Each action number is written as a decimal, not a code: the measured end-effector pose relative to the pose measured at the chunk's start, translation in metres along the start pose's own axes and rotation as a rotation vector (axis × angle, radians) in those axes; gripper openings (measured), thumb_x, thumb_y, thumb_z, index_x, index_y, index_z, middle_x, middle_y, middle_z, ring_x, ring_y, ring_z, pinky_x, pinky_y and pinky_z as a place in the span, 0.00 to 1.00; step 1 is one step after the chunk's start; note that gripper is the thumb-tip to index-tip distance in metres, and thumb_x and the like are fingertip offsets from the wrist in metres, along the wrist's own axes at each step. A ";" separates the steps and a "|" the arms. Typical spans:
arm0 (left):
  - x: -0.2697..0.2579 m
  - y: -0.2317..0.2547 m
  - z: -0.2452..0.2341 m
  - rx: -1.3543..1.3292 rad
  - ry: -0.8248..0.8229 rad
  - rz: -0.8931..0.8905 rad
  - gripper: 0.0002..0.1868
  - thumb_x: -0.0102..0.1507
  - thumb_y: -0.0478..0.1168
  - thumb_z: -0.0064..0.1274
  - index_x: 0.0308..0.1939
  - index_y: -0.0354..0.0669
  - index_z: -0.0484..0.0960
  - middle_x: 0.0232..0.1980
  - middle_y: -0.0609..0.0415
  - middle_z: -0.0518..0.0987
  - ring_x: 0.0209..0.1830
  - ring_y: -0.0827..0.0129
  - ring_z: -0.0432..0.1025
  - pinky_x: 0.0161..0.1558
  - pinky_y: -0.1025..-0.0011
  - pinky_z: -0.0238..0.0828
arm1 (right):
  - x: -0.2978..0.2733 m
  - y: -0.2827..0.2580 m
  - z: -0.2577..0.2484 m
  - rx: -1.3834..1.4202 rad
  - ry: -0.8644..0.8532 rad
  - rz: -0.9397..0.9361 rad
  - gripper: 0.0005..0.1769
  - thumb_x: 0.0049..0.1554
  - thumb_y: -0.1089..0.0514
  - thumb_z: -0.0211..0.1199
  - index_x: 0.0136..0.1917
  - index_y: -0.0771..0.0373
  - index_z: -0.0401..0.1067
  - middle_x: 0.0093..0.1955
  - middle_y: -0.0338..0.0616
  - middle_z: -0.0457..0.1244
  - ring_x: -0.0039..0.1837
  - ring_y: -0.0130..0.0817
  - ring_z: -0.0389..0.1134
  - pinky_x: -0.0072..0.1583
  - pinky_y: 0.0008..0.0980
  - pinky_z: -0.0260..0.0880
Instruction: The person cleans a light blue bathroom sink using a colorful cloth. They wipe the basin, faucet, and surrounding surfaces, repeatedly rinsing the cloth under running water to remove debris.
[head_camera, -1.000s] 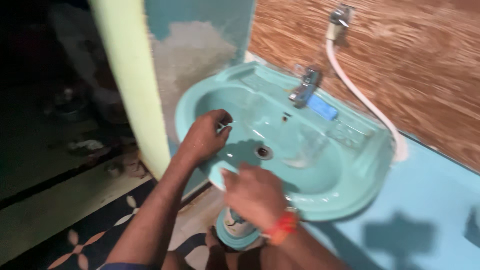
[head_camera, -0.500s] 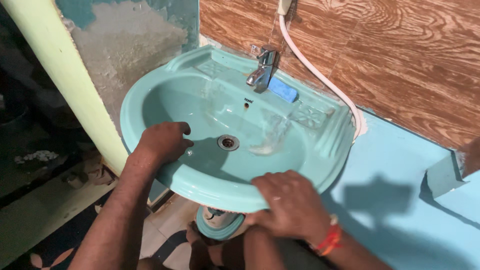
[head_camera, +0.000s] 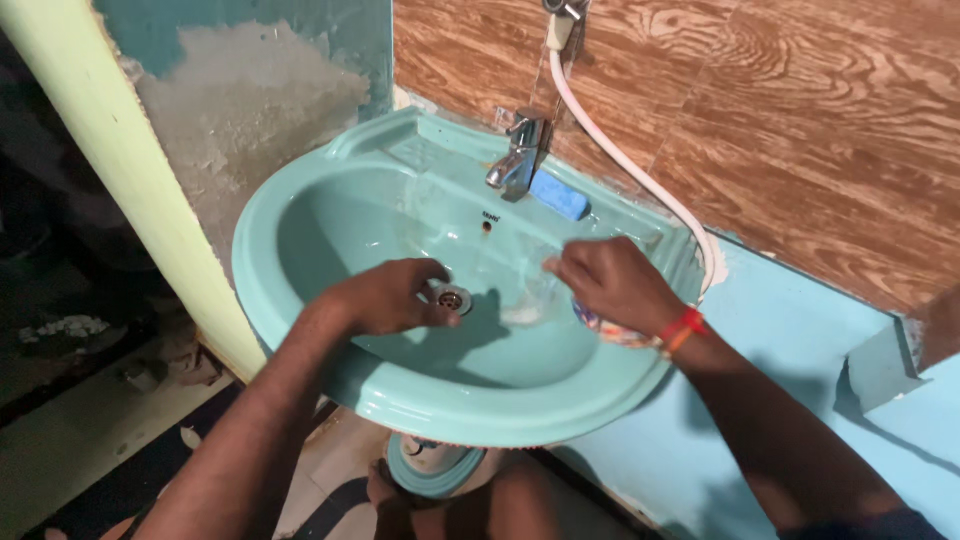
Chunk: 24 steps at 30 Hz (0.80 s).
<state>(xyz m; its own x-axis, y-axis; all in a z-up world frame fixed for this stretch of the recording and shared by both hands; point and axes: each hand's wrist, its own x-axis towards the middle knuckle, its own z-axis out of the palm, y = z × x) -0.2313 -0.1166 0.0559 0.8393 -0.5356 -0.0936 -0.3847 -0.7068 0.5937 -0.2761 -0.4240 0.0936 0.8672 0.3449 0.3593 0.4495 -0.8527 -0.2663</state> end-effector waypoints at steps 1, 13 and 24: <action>-0.001 0.008 0.005 -0.154 -0.018 0.060 0.49 0.51 0.59 0.67 0.71 0.50 0.65 0.65 0.44 0.75 0.63 0.55 0.74 0.59 0.60 0.75 | 0.012 -0.002 0.004 0.072 0.064 0.033 0.30 0.66 0.44 0.60 0.32 0.69 0.66 0.26 0.53 0.56 0.32 0.48 0.57 0.39 0.47 0.62; 0.009 0.003 0.012 -0.893 0.332 0.027 0.34 0.55 0.30 0.62 0.63 0.37 0.66 0.51 0.41 0.80 0.38 0.58 0.83 0.36 0.63 0.85 | 0.107 -0.060 0.087 0.902 -0.161 0.254 0.20 0.59 0.53 0.59 0.64 0.59 0.66 0.51 0.43 0.66 0.48 0.30 0.69 0.47 0.35 0.69; 0.018 -0.015 0.010 -0.930 0.469 -0.090 0.14 0.65 0.43 0.54 0.45 0.33 0.82 0.36 0.47 0.85 0.30 0.67 0.80 0.32 0.69 0.81 | 0.083 -0.072 0.078 0.839 -0.343 -0.139 0.41 0.55 0.49 0.69 0.76 0.56 0.56 0.63 0.43 0.66 0.66 0.33 0.66 0.67 0.35 0.66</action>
<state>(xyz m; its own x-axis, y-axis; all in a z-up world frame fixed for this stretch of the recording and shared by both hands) -0.2145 -0.1200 0.0370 0.9915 -0.1254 0.0336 -0.0332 0.0057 0.9994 -0.2196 -0.3033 0.0726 0.7492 0.6353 0.1873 0.4469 -0.2761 -0.8509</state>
